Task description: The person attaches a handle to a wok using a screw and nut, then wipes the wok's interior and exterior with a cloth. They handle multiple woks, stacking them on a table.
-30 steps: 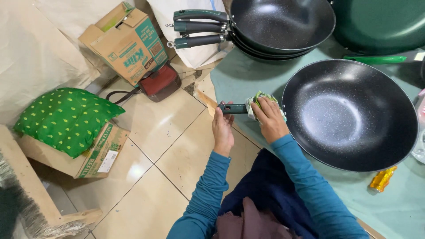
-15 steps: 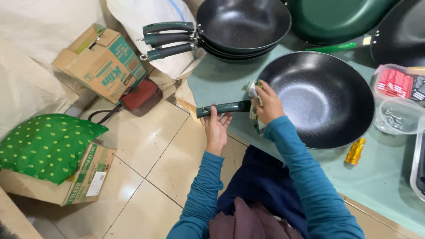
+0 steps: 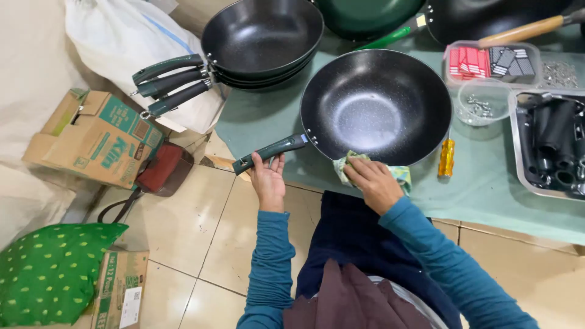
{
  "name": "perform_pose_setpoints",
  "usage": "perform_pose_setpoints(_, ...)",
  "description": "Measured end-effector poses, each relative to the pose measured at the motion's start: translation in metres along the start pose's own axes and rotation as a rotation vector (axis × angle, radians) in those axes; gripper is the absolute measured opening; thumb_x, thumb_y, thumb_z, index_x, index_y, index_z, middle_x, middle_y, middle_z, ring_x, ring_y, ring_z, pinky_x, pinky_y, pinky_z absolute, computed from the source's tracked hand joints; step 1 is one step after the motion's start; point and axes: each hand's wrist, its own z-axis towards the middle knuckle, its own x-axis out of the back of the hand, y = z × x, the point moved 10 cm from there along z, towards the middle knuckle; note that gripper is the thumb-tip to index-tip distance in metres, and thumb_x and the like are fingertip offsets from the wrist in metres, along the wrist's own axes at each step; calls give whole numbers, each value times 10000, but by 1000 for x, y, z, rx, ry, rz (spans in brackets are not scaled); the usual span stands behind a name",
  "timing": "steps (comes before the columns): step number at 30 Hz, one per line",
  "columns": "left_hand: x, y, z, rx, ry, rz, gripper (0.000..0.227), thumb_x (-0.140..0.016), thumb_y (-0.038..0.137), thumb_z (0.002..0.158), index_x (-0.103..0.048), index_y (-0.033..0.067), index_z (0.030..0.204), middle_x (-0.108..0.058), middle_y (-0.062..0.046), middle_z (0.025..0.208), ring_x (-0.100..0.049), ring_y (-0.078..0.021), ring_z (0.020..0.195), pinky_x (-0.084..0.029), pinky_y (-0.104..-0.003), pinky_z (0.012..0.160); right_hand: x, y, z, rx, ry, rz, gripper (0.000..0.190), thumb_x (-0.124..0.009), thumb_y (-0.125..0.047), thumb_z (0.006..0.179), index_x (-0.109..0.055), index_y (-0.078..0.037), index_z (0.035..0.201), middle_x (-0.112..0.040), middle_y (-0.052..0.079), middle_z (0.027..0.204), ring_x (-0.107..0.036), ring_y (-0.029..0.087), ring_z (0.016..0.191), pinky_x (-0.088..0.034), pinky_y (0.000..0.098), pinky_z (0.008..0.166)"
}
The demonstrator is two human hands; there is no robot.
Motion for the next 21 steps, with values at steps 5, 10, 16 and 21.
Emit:
perform_pose_setpoints(5,1,-2,2,9,-25,0,446,-667,425,996,-527,153,1321,-631,-243,1186,-609,-488,1210,-520,-586,1053,6,41,-30,-73,16,-50,399,-497,-138,984,-623,-237,1350,-630,3,1301,-609,202,1218,-446,394,1022)
perform_pose_setpoints(10,1,-5,6,-6,-40,4,444,-659,437,1003,-497,159,1309,-623,-226,1193,-594,-485,1231,-506,-583,1066,-50,13,6,-105,57,-65,324,-508,-202,983,-640,-213,1279,-658,0,1171,-652,202,1083,-473,405,915)
perform_pose_setpoints(16,6,-3,20,19,-86,18,419,-661,440,999,-490,147,1243,-586,-210,1195,-580,-488,1246,-521,-578,1071,-31,-3,33,-151,102,-56,304,-547,-107,972,-601,-114,1271,-619,63,1072,-648,256,943,-484,395,817)
perform_pose_setpoints(21,19,-5,50,46,-82,10,447,-674,448,994,-491,132,1251,-559,-204,1161,-586,-490,1240,-544,-574,1059,19,25,-9,-43,141,-8,191,-495,-167,1032,-644,-162,1152,-645,22,1068,-653,208,1012,-471,364,894)
